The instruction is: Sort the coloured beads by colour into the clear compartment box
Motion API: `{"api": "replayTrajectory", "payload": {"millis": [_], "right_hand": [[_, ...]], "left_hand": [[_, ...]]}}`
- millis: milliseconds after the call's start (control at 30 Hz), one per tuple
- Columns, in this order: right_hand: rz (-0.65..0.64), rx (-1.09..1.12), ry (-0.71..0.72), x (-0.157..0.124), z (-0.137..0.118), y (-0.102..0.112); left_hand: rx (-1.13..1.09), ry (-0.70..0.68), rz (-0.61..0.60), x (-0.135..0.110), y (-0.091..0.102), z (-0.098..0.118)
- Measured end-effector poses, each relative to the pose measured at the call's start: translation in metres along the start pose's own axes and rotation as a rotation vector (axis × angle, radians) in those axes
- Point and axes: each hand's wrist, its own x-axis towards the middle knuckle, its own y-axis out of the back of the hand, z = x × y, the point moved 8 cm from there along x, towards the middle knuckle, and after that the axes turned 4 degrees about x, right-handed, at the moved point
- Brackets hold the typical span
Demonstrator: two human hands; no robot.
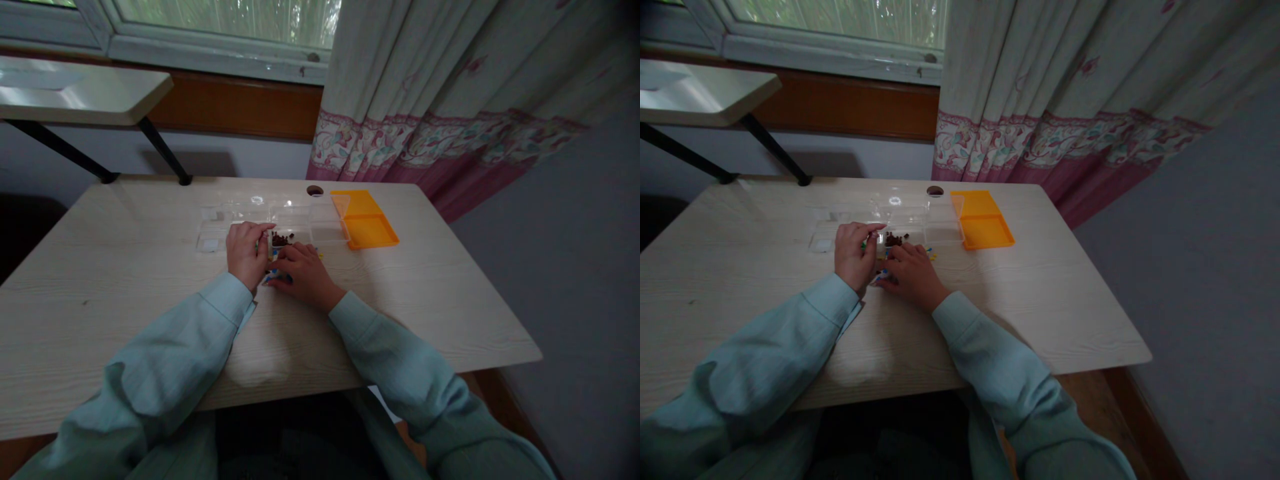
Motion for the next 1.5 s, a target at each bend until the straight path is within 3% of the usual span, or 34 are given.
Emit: {"api": "replayTrajectory", "payload": {"millis": [300, 567, 1067, 1300, 1500], "right_hand": [[-0.012, -0.107, -0.118, -0.001, 0.012, 0.01], [-0.028, -0.092, -0.004, 0.002, -0.004, -0.001], [0.07, 0.054, -0.065, 0.001, 0.017, -0.002], [0.163, 0.119, -0.144, -0.002, 0.04, 0.006], [0.121, 0.061, -0.116, -0.001, 0.03, 0.006]], "left_hand": [[-0.001, -0.008, -0.006, 0.0, -0.001, -0.001], [0.01, -0.01, -0.01, 0.0, -0.001, 0.001], [-0.022, -0.017, -0.024, 0.0, -0.002, 0.001], [-0.081, -0.101, -0.09, -0.001, -0.007, 0.008], [-0.077, -0.036, -0.047, 0.0, -0.004, 0.003]]}}
